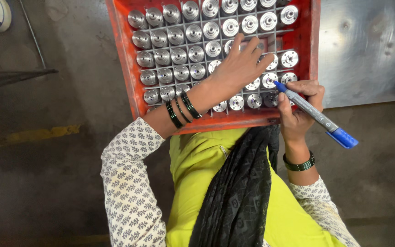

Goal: The person holds a cylindrical metal part in one hand and a permanent marker in the other, writing a mark on each part. They place the marked part into a compartment of a red grid tray and pick up the next unmarked part, repeating this cycle across the tray.

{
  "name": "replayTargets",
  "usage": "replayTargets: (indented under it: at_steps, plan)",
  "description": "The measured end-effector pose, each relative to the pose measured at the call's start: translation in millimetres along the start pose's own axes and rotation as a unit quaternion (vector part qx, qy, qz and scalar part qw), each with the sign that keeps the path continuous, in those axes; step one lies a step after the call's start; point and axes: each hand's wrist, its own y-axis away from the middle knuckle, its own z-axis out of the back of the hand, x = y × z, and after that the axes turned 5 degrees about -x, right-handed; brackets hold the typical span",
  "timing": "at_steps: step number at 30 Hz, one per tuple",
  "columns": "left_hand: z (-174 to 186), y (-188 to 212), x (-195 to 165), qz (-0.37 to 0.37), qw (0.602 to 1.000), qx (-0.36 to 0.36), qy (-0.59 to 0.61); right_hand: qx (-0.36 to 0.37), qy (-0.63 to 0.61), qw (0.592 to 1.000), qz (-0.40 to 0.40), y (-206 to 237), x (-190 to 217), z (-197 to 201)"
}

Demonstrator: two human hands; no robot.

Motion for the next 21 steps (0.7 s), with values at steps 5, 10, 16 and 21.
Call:
replayTargets:
  at_steps: [5, 10, 16, 21]
  plan:
    - [94.9, 3.3, -5.3, 0.062, 0.991, -0.107, 0.057, -0.004, -0.017, 1.0, -0.006, 2.3, -3.3, 1.4]
    - [154.5, 53.1, 6.4, 0.206, 0.747, -0.218, 0.593, -0.005, -0.016, 1.0, -0.008, 0.9, -3.1, 0.5]
    - [72.5, 65.7, -12.2, 0.35, 0.475, -0.273, 0.76, 0.018, -0.02, 1.0, -0.009, 1.4, -6.1, 2.2]
    - [55.6, 71.0, -41.6, 0.418, 0.447, -0.284, 0.739, 0.016, -0.042, 0.999, -0.016, 3.3, -13.0, 4.9]
